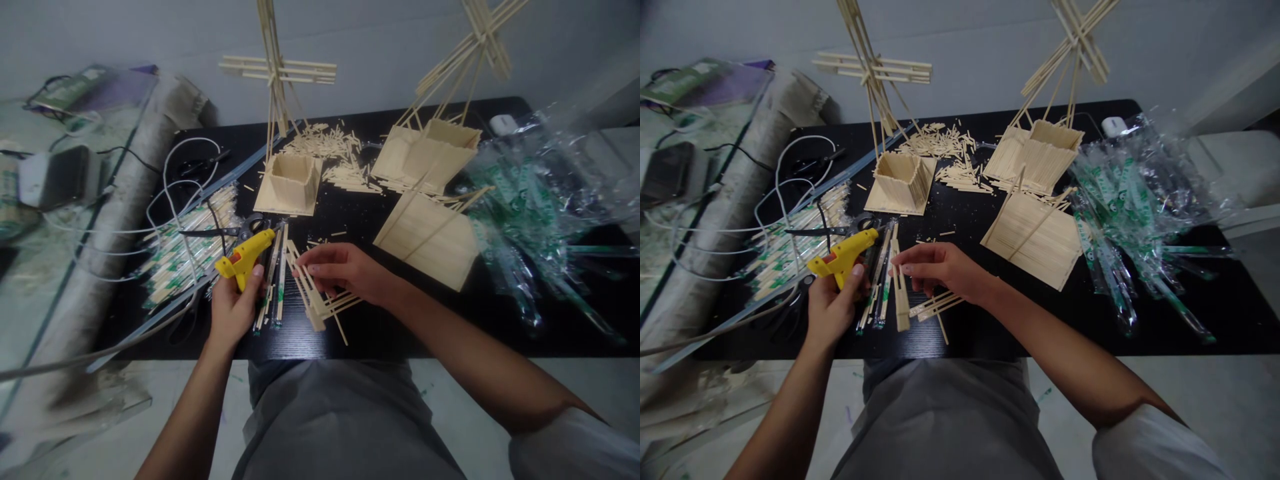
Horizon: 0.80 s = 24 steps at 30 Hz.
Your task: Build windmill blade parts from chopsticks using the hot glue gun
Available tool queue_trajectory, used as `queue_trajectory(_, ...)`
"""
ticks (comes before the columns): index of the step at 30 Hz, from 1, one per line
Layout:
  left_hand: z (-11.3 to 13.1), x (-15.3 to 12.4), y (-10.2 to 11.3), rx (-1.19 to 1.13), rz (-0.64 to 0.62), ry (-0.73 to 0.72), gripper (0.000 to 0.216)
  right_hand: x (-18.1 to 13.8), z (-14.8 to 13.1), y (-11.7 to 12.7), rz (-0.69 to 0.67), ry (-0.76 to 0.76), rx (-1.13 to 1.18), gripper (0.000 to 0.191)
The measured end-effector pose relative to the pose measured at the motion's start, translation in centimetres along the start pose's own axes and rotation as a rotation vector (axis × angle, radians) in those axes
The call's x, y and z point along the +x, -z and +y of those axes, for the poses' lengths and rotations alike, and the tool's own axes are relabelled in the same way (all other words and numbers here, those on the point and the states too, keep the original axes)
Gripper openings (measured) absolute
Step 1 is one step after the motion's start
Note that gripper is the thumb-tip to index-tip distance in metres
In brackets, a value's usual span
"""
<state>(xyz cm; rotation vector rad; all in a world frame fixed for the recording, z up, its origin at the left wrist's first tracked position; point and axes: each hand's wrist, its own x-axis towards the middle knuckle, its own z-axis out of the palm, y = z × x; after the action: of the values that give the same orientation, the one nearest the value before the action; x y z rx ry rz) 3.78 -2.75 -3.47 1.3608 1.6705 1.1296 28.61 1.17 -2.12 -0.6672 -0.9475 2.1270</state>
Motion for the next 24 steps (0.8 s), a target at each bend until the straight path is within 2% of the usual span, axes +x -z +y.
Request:
queue_trajectory(8,-0.25,-0.02,0.08,-0.002,-0.003,0.01,0.048,0.14,0.36,0.05,0.015,0.023,0.008,0.023)
queue_trajectory(16,0.07,0.0,0.07,-0.023,-0.009,0.006,0.047,0.34,0.57,-0.05,0.072,-0.004,0.019,0.045)
queue_trajectory(24,0.29,-0.09,-0.02,-0.05,0.004,0.013,0.047,0.34,0.71,0.07,0.095,0.001,0.007,0.043)
